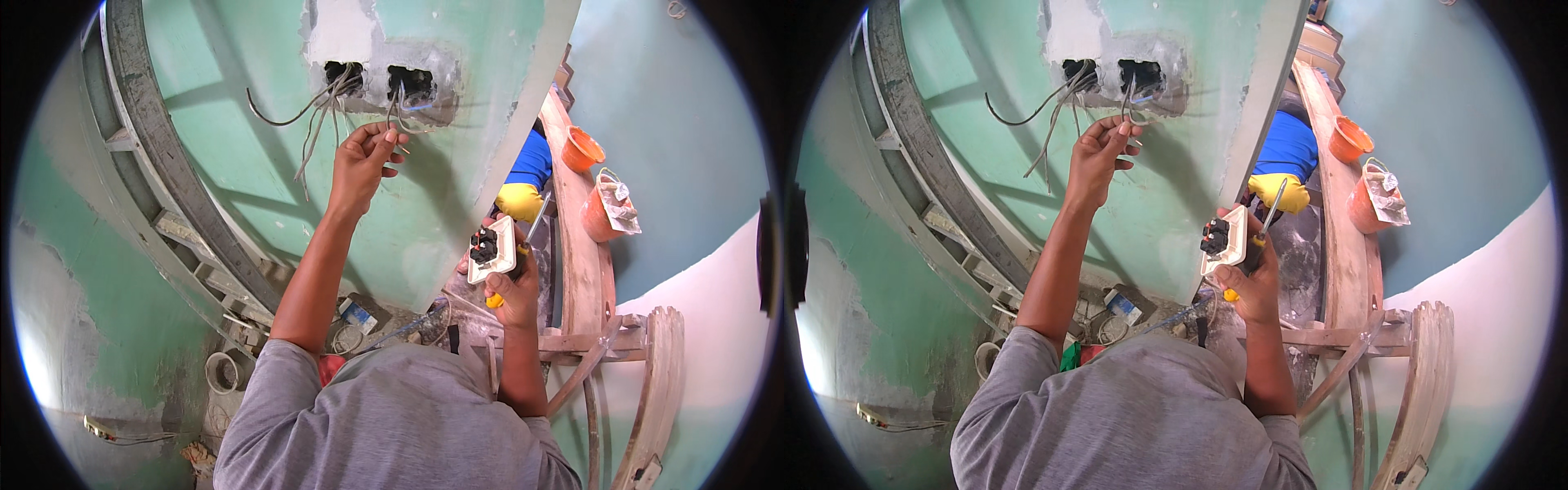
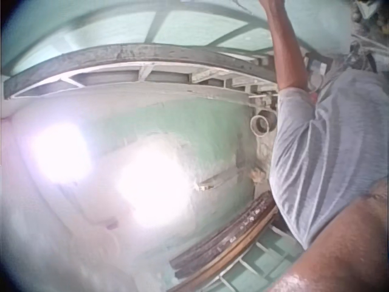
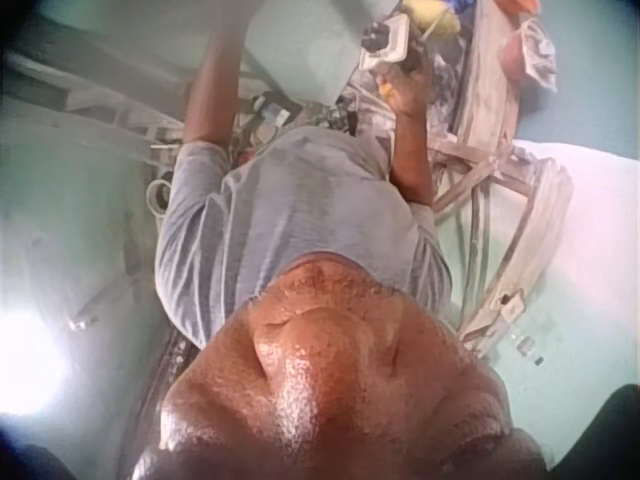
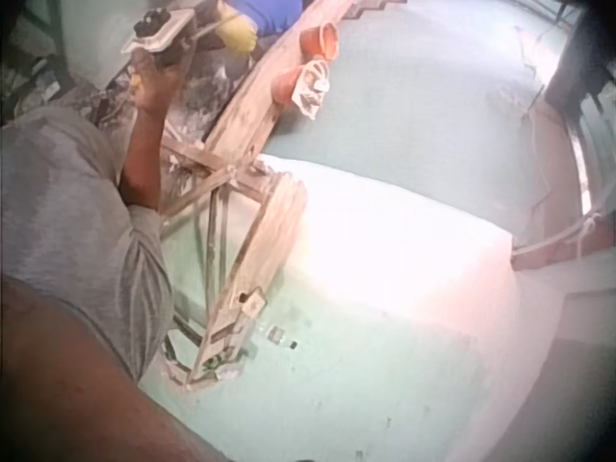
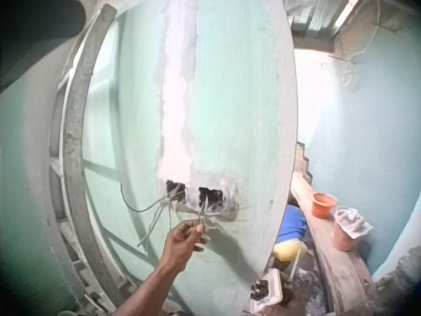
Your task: The person connects wires to a wall switch using a screwdriver and then mounts the switch into a wall cavity. They strip wire ends, secure them to terminals, and align the switch plate into the wall opening.
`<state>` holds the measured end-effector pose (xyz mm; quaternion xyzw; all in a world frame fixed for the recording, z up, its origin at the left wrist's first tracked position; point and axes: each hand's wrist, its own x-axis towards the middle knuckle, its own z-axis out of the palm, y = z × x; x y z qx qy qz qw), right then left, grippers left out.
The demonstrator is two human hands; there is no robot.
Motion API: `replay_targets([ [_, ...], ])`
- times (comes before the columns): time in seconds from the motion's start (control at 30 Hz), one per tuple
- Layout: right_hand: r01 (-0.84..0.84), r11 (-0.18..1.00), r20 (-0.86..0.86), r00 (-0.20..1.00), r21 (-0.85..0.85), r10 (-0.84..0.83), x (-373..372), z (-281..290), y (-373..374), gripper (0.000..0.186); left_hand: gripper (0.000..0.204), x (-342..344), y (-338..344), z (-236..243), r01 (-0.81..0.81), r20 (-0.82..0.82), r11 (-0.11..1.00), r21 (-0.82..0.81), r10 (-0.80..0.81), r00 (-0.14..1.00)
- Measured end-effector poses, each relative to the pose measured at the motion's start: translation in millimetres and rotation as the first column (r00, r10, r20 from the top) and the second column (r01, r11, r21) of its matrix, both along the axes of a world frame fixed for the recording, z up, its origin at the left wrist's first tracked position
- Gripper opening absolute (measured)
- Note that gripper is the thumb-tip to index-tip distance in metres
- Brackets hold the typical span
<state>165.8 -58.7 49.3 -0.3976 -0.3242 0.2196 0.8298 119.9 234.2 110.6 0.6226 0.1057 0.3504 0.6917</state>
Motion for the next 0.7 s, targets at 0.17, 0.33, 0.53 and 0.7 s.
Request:
replay_targets([
  [0.17,0.05,0.998,0.05,0.998,-0.041,-0.047,-7.2,7.4,9.9,0.098,0.032,3.6,2.4,-1.9,0.07,0.027,0.997,-0.015,-0.07,0.997],
  [0.33,0.09,0.993,0.033,0.996,-0.07,-0.088,-23.0,16.4,26.1,0.097,0.033,3.0,10.1,-2.1,0.127,0.037,0.992,-0.014,-0.127,0.991],
  [0.53,0.162,0.983,0.021,0.987,-0.084,-0.16,-40.2,19.6,37.1,0.095,0.031,3.3,14.9,-2.5,0.189,0.053,0.982,-0.028,-0.187,0.981],
  [0.7,0.218,0.97,0.021,0.976,-0.109,-0.217,-52.4,19.4,40.2,0.093,0.032,5.9,16.0,-6.7,0.227,0.09,0.971,-0.073,-0.22,0.971],
])
